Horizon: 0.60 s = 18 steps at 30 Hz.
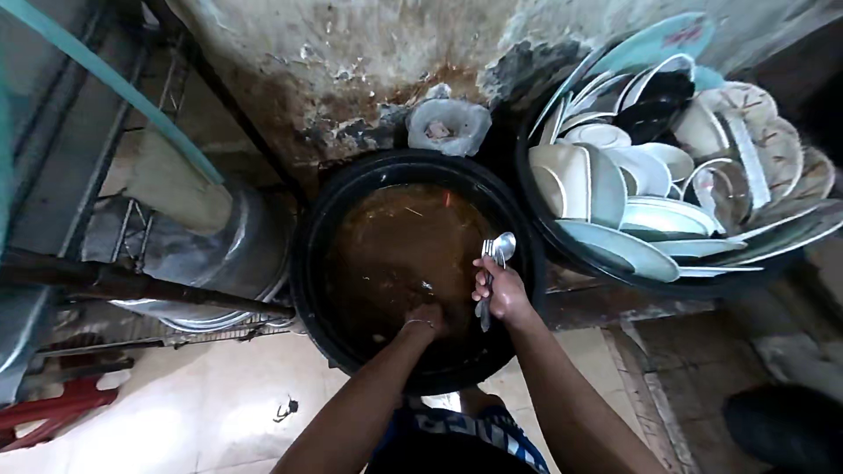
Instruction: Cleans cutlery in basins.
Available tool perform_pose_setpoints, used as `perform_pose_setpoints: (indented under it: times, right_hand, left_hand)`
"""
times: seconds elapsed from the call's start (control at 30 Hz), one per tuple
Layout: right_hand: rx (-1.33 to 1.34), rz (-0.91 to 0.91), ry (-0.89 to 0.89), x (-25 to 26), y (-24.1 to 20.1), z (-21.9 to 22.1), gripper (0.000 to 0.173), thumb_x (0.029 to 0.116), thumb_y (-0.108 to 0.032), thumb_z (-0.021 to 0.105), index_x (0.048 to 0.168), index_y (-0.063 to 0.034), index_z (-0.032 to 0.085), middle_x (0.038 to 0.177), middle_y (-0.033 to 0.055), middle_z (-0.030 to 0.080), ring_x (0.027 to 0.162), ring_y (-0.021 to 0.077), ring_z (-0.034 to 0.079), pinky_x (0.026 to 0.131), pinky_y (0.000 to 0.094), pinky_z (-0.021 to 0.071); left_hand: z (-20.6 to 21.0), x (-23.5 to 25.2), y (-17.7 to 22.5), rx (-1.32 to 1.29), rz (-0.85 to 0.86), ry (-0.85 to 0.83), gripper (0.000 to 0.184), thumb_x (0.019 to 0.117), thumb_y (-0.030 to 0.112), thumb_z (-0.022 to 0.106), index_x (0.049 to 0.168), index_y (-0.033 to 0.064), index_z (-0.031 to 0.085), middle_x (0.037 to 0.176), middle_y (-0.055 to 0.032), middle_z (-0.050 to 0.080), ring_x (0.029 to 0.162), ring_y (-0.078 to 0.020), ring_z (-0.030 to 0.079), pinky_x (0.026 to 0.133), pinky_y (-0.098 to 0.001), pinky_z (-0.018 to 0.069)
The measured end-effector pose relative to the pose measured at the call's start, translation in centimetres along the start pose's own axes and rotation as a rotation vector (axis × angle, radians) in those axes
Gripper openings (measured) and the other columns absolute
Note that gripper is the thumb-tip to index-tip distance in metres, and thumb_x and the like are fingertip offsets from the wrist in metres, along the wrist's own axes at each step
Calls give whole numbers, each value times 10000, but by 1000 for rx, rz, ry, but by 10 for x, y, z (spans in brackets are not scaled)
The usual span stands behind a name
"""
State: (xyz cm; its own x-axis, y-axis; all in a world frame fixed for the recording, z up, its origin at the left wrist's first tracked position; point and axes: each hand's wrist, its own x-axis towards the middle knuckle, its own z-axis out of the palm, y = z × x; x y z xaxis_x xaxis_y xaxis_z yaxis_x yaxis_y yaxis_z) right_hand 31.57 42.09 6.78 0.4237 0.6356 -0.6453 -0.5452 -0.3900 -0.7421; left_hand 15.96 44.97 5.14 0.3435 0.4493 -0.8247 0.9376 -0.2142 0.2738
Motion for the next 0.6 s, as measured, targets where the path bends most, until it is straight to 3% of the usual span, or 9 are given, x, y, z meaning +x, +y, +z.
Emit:
perform_pose_setpoints:
  times: [0.1, 0.23, 0.3, 0.37, 0.43, 0.47, 0.53, 0.6]
  right_hand:
    - [5, -20, 11, -4, -6, -7, 353, 1112, -377, 417, 1128, -79, 604, 605, -33, 436, 417, 88, 424, 417, 274, 471]
    - [23, -33, -18, -9, -9, -20, 357, 1114, -387, 403, 1137, -90, 601, 608, -38, 439, 418, 83, 420, 420, 267, 467]
    - [56, -40, -41, -13, -10, -22, 339, 1113, -370, 412, 1135, -91, 603, 617, -41, 442, 418, 72, 409, 407, 247, 441]
    - [80, -54, -77, -17, -12, -26, 288, 1111, -322, 432, 1138, -89, 599, 631, -45, 448, 416, 55, 396, 391, 220, 417]
    - [127, -58, -113, -20, -12, -31, 244, 1108, -271, 443, 1134, -89, 604, 632, -48, 454, 419, 45, 392, 389, 203, 403]
    - [141, -59, -127, -21, -12, -33, 255, 1113, -275, 422, 1126, -94, 601, 621, -53, 450, 416, 41, 394, 391, 201, 408]
    - [152, -77, -150, -19, -10, -35, 328, 1119, -337, 389, 1084, -105, 617, 579, -61, 429, 406, 56, 404, 400, 229, 440]
    - [141, -105, -158, -20, -8, -34, 432, 1110, -440, 371, 975, -117, 625, 524, -59, 399, 404, 86, 421, 451, 294, 493]
  left_hand:
    - [12, 3, 15, -28, 97, -113, 586, 982, 359, 661, 1424, -5, 536, 1362, -267, 607, 1259, -430, 602, 1032, -646, 478]
    - [22, 12, 14, -50, 224, -159, 441, 1001, 223, 633, 1388, 18, 582, 1343, -251, 623, 1240, -417, 609, 1037, -632, 471]
    - [24, 19, 3, -191, 297, -175, 426, 1021, 209, 622, 1420, 67, 577, 1340, -218, 635, 1213, -371, 630, 1041, -583, 491]
    - [16, 12, -5, -461, 354, -174, 348, 1029, 231, 653, 1326, 49, 633, 1203, -180, 681, 1020, -275, 678, 918, -463, 560]
    - [8, 6, -14, -755, 380, -159, 264, 1034, 160, 630, 1265, 34, 643, 1055, -136, 685, 789, -188, 648, 713, -354, 565]
    - [2, 2, -18, -900, 381, -158, 252, 1044, 134, 600, 1274, 36, 630, 1028, -117, 690, 743, -167, 653, 675, -331, 574]
    - [-14, -1, -26, -1131, 394, -177, 310, 1095, 142, 486, 1378, 47, 572, 1124, -126, 717, 857, -208, 720, 773, -374, 613]
    - [-27, 0, -40, -1225, 423, -170, 405, 1119, 270, 427, 1453, 60, 520, 1249, -143, 689, 1050, -260, 709, 901, -423, 594]
